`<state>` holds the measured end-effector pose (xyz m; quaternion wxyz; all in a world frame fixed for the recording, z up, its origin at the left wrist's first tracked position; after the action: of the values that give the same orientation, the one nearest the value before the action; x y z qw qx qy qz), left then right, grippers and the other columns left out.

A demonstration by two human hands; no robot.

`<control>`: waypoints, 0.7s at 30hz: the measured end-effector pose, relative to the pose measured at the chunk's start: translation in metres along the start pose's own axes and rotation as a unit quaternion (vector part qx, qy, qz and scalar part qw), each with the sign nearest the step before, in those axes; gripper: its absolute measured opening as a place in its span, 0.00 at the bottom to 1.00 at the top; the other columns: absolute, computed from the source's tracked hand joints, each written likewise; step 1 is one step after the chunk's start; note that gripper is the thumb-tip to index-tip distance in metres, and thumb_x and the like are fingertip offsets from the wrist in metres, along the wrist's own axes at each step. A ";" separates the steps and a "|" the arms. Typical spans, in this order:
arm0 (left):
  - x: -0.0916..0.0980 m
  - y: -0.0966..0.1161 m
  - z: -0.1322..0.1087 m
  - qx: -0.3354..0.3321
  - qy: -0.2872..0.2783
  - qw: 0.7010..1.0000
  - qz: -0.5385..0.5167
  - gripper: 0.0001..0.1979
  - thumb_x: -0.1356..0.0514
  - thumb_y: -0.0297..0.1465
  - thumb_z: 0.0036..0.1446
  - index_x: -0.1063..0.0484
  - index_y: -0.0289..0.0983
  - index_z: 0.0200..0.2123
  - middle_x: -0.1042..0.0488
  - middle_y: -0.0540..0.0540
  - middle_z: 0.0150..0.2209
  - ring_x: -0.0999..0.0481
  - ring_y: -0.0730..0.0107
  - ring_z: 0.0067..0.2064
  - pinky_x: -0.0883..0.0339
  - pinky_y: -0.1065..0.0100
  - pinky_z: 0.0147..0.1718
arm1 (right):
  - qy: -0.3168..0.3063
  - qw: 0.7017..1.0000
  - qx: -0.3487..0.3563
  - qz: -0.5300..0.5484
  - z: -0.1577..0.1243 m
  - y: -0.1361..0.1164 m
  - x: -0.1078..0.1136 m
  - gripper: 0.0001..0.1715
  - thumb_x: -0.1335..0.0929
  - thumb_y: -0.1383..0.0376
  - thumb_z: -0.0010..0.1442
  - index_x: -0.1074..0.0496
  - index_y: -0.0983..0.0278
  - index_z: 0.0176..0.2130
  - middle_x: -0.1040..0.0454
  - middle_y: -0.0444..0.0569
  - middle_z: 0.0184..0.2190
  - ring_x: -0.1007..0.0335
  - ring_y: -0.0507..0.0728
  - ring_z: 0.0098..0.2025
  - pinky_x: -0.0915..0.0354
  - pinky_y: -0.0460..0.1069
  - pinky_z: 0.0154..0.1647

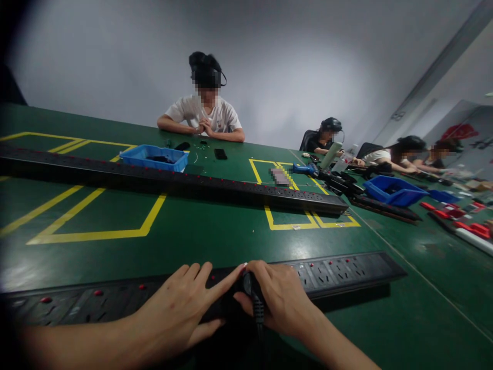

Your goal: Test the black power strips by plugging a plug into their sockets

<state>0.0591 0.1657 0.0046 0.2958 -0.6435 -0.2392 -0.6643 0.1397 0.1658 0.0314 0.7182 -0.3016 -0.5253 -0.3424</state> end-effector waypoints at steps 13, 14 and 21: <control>-0.009 0.002 -0.004 -0.049 -0.005 0.998 -0.031 0.44 0.42 0.39 0.50 0.68 0.41 0.62 0.34 0.30 0.47 0.32 0.46 0.45 0.36 0.51 0.39 | 0.006 1.000 0.005 0.028 -0.005 0.003 -0.003 0.18 0.36 0.58 0.57 0.43 0.63 0.44 0.30 0.46 0.30 0.32 0.55 0.30 0.42 0.47 0.28; -0.009 0.002 -0.004 -0.053 -0.010 0.998 -0.026 0.44 0.42 0.38 0.50 0.68 0.41 0.62 0.34 0.29 0.47 0.32 0.46 0.46 0.36 0.51 0.39 | 0.007 0.999 0.008 0.031 -0.005 0.003 -0.003 0.19 0.36 0.57 0.57 0.43 0.63 0.45 0.30 0.46 0.30 0.32 0.55 0.30 0.42 0.47 0.28; -0.002 0.002 -0.004 -0.077 -0.001 0.997 -0.014 0.42 0.42 0.35 0.51 0.64 0.40 0.62 0.32 0.29 0.46 0.30 0.47 0.45 0.34 0.53 0.38 | 0.005 0.999 0.007 0.040 -0.003 0.003 0.000 0.17 0.37 0.57 0.58 0.42 0.64 0.44 0.30 0.46 0.29 0.33 0.54 0.29 0.42 0.47 0.28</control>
<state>0.0576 0.1613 0.0021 0.2359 -0.6612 -0.1966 -0.6845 0.1440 0.1652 0.0306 0.7359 -0.3158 -0.5117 -0.3114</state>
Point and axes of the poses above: each hand's wrist, its own z-axis towards the middle knuckle, its own x-axis out of the back of the hand, y = z × x, the point moved 10 cm from there along z, towards the middle knuckle
